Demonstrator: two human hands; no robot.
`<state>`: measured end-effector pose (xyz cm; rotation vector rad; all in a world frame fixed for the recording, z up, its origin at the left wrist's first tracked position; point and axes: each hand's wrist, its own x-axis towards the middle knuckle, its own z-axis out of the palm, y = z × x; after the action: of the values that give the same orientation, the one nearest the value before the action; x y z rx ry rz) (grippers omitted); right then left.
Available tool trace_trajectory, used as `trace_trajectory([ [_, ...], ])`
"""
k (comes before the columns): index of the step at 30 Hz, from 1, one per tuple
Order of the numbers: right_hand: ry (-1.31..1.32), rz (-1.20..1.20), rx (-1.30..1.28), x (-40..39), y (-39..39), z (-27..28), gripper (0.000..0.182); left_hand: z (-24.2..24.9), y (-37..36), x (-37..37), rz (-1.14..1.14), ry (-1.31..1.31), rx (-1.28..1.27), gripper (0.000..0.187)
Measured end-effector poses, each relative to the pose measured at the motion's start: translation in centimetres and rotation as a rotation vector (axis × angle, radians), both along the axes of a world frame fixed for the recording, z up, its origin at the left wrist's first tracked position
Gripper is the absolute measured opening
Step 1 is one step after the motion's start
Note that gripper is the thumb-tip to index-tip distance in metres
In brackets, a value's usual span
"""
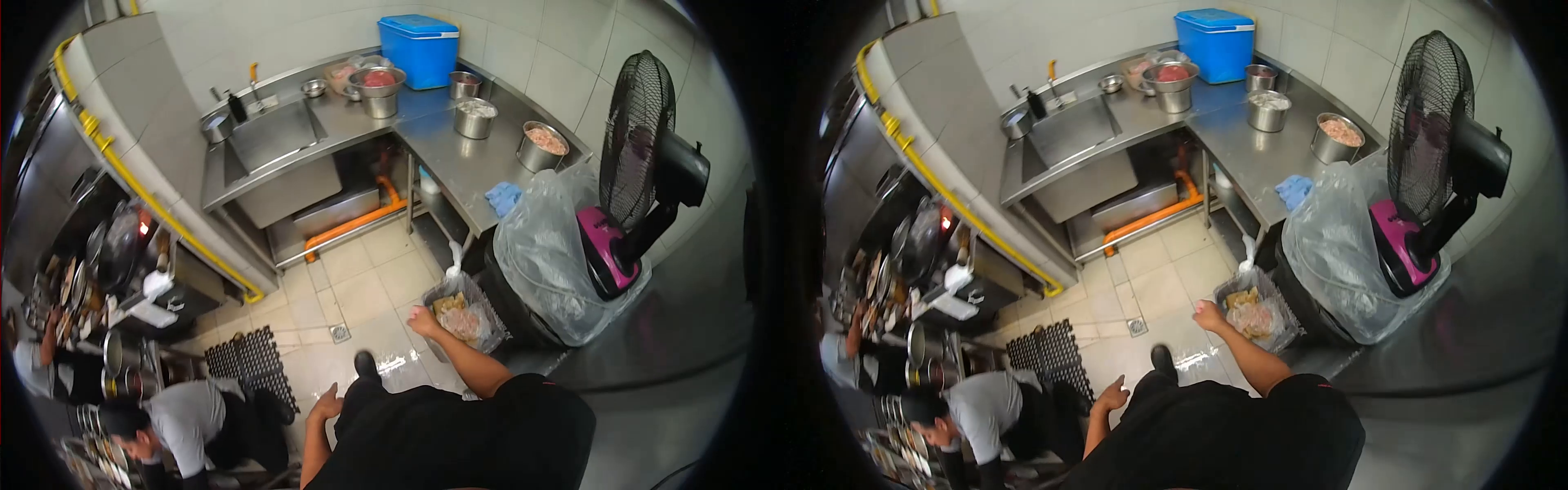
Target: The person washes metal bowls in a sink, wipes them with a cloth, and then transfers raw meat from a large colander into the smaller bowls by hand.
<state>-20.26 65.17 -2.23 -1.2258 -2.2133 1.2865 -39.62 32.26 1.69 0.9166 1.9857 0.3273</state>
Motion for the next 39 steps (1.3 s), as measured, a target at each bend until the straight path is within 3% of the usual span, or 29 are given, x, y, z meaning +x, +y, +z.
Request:
trace_trajectory([
  [3,0.070,-0.061,-0.140,-5.9,4.7,5.6,0.017,-2.7,6.7,-5.4,-0.123,-0.034,-0.037,0.068],
  [7,0.149,-0.129,-0.238,-11.4,12.3,4.3,0.007,-3.5,17.3,-13.2,-0.209,-0.040,-0.015,0.068],
  [9,0.240,-0.190,-0.125,-13.6,17.1,1.0,0.019,-2.0,23.9,-17.0,-0.316,-0.031,0.026,0.066],
  [11,0.342,-0.263,-0.157,-15.1,21.1,1.3,0.024,-3.6,29.6,-21.3,-0.343,-0.081,-0.005,0.062],
  [13,0.463,-0.318,-0.346,-15.9,25.0,4.5,0.019,-2.0,35.3,-25.0,-0.466,-0.028,0.052,0.065],
  [16,0.444,-0.465,-0.269,-17.7,31.7,8.9,0.027,-0.5,43.6,-29.7,-0.533,0.028,0.129,0.063],
  [20,0.628,-0.635,-0.274,-20.5,43.4,12.1,0.039,7.6,52.7,-30.3,-0.298,-0.259,0.377,0.053],
  [22,0.709,-0.616,-0.187,-21.8,50.2,13.4,0.042,8.3,55.6,-31.1,-0.146,-0.554,0.452,0.051],
  [25,0.825,-0.807,-0.152,-23.9,61.4,16.4,0.052,11.0,58.5,-32.2,-0.069,-0.748,0.546,0.053],
  [29,1.018,-1.017,-0.235,-23.1,79.0,16.2,0.075,13.9,62.0,-34.3,0.074,-0.770,0.573,0.057],
  [32,1.104,-1.202,-0.369,-21.2,88.3,17.2,0.093,16.6,65.8,-35.9,0.333,-0.709,0.667,0.058],
  [36,1.045,-1.297,-0.456,-18.2,96.0,17.3,0.077,18.0,71.4,-37.5,0.483,-0.659,0.640,0.050],
  [38,1.018,-1.296,-0.491,-17.3,97.9,16.0,0.048,18.0,73.9,-38.1,0.540,-0.641,0.584,0.046],
  [39,1.171,-1.279,-0.478,-17.6,97.5,16.7,0.036,17.5,75.2,-38.4,0.532,-0.603,0.535,0.043],
])
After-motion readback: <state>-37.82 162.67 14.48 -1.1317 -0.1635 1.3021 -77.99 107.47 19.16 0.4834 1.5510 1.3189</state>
